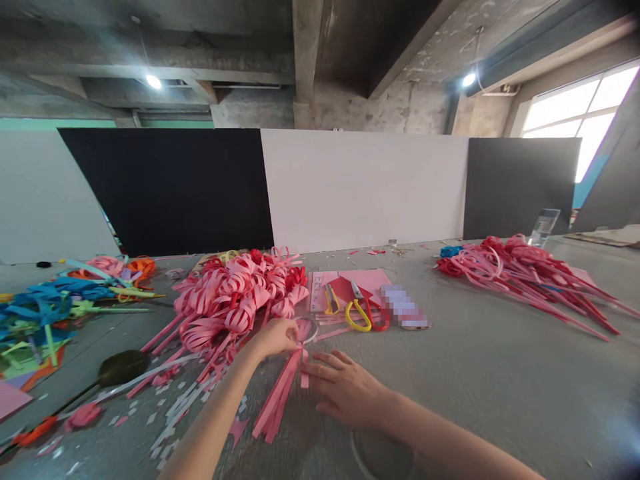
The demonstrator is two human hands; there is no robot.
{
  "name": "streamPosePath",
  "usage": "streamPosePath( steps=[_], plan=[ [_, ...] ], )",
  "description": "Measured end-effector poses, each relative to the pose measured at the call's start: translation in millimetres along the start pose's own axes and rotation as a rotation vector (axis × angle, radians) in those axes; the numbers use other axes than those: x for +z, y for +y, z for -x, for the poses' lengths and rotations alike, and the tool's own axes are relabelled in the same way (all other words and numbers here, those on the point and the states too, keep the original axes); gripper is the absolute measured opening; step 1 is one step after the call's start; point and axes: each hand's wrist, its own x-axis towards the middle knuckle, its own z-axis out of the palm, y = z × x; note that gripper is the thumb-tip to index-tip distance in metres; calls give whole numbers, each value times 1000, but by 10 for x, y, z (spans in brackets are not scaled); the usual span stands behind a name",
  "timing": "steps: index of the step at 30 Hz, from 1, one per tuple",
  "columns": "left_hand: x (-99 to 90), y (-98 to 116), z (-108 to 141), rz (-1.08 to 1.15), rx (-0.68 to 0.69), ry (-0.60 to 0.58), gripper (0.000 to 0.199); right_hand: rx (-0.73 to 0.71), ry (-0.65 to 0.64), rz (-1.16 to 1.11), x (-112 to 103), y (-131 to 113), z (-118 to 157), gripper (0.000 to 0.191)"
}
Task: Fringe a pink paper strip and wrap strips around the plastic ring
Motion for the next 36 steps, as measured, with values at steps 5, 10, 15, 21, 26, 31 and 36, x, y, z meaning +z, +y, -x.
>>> streamPosePath(
  steps=[5, 10, 15, 21, 26, 31, 36],
  plan=[
    [123, 9, -32, -211, 36, 95, 13, -17, 3, 2, -13, -18, -1, 49],
    [163, -10, -36, -311, 27, 79, 16, -70, 12, -1, -52, -39, 2, 41],
    [162, -13, -44, -365, 5, 16, 11, -112, 60, 5, -79, -28, 1, 37],
    [155, 18, -34, -375, 11, 30, 4, -154, 105, 19, -99, -24, -1, 34],
    [153, 32, -24, -360, 15, 49, 14, -176, 87, 36, -100, -32, 5, 30],
    [169, -16, -44, -362, -26, -12, 15, -194, 96, 28, -139, -58, 21, 29],
    [168, -36, -55, -355, -54, -37, 19, -254, 144, 25, -141, -96, 18, 24]
  ],
)
